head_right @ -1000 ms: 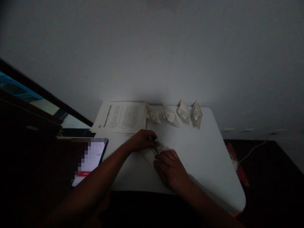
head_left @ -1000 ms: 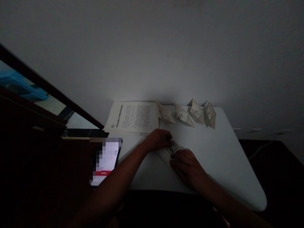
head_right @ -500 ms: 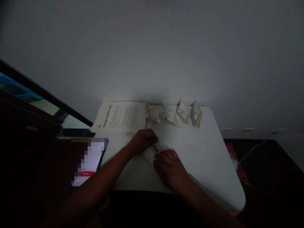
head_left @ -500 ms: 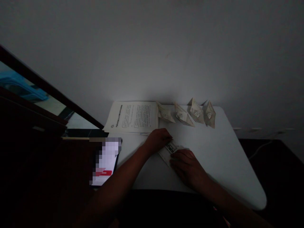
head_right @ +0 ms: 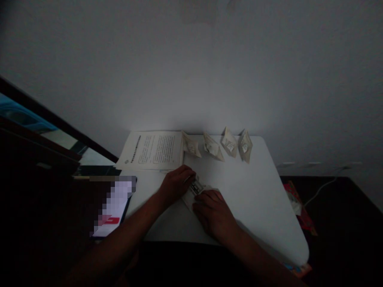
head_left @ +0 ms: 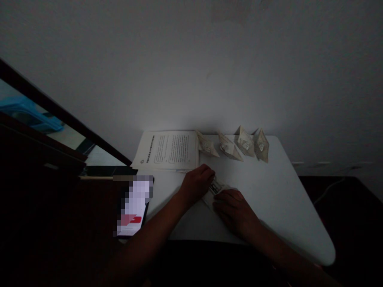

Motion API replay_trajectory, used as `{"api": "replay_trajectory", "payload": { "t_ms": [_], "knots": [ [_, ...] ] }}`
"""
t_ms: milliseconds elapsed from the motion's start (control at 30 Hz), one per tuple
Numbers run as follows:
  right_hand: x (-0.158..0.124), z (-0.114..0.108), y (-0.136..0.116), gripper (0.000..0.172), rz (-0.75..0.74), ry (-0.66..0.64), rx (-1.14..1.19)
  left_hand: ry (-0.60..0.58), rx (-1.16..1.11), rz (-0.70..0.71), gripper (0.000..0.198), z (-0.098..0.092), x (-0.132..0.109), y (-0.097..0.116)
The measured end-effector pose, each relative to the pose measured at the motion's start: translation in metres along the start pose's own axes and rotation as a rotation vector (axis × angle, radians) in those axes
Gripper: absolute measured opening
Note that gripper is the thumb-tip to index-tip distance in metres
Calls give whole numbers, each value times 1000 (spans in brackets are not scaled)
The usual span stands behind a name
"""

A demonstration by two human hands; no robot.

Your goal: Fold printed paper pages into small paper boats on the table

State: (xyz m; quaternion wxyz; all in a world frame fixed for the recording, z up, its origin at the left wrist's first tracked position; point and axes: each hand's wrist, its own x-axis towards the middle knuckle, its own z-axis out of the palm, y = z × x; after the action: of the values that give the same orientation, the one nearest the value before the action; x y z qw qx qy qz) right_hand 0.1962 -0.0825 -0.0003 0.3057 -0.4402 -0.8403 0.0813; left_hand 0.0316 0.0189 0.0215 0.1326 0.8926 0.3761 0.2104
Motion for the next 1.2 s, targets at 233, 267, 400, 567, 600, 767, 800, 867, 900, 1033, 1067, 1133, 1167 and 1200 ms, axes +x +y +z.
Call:
{"api": "replay_trajectory", "payload": {
  "t_ms": [233,267,400,567,600,767,800,867,900,1033,1067,1133,1167,1200],
  "knots": [
    [-3,4,1,14,13,17,-7,-32,257,80,49,25,-10,5],
    [-4,4,2,14,12,20,-6,-21,283,70,51,27,-10,3],
    [-4,4,2,14,8,20,2,11,349,69,45,27,-12,-1],
    [-2,1,1,14,12,16,4,59,397,45,28,15,-20,-3],
    [-2,1,1,14,12,17,7,73,396,24,24,13,-23,-4],
    [-3,2,2,16,17,25,15,76,380,-43,15,5,-35,-8],
    [-3,1,2,16,20,22,16,63,379,-55,14,3,-37,-8],
    [-2,1,1,16,24,16,19,40,371,-87,12,-1,-43,-8],
    [-2,0,1,16,26,11,21,31,360,-105,11,-4,-45,-8],
    [-2,0,1,16,24,11,17,6,271,-166,11,-12,-56,-9],
    [-2,0,1,16,24,9,15,7,245,-178,11,-14,-57,-9],
    [-2,1,2,16,21,9,11,6,191,-189,11,-16,-59,-10],
    [-2,1,2,16,19,6,9,1,165,-191,11,-17,-60,-11],
    [-3,2,3,16,18,4,8,-6,140,-193,11,-17,-59,-11]
  ]
}}
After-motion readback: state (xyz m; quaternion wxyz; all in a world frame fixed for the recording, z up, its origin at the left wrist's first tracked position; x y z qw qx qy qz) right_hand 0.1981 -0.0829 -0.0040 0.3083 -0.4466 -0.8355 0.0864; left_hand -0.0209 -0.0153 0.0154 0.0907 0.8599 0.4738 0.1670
